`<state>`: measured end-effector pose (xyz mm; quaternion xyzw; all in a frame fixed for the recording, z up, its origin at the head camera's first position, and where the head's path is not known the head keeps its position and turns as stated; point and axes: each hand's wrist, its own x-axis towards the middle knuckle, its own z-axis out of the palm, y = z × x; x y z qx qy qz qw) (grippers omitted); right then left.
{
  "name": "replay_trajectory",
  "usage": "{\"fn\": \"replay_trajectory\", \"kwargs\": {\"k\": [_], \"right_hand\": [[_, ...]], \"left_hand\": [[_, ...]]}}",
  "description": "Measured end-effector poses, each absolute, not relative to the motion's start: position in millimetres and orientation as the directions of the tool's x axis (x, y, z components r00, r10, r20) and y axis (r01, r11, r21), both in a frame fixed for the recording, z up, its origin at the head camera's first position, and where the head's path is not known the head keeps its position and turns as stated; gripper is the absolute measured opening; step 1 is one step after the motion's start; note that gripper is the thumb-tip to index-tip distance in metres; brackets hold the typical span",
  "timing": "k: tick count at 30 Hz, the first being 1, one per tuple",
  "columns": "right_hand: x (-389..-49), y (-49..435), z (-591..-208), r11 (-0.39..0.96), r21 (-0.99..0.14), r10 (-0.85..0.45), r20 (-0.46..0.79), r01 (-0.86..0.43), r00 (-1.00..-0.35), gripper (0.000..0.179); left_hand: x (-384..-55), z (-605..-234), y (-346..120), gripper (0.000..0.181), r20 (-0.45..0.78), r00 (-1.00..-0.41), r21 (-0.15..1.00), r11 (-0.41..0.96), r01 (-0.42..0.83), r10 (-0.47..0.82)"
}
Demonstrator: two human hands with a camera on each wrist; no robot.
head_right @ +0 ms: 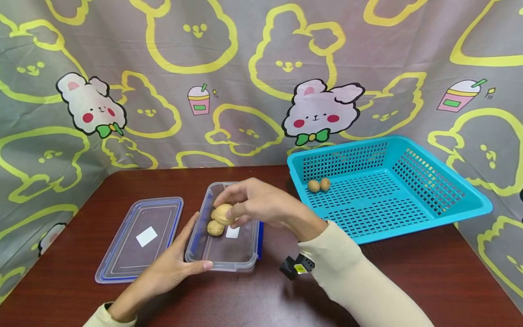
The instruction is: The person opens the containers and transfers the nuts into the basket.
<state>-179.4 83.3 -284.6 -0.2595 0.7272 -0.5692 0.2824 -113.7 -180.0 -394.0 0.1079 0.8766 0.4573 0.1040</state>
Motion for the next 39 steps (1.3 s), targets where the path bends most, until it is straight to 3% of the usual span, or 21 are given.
{"fn": "replay_trajectory", "kwargs": {"k": [8,17,26,39], "right_hand": [[-197.5,134.3,-266.0,0.259,-0.962,-0.615,-0.100,-0.080,-0.782,0.034],[-220.3,197.3,-254.5,0.315,-0.943,-0.574,-0.101,-0.105,-0.812,0.038],[-259.3,255.3,-275.5,0.298,-0.950,-0.599,-0.112,-0.090,-0.793,0.034],[-292.3,293.6,-312.3,0.326,-0.943,-0.484,-0.219,0.058,-0.847,0.034]], "left_hand": [[-113.0,-392.9,-180.1,0.126,-0.103,-0.958,0.812,0.579,0.076,0.269],[-112.5,-393.1,-179.6,0.126,-0.102,-0.958,0.814,0.576,0.073,0.266],[-112.5,-393.7,-180.5,0.126,-0.107,-0.960,0.815,0.575,0.065,0.260],[-112.9,-394.8,-180.2,0.125,-0.104,-0.959,0.817,0.573,0.068,0.262]]}}
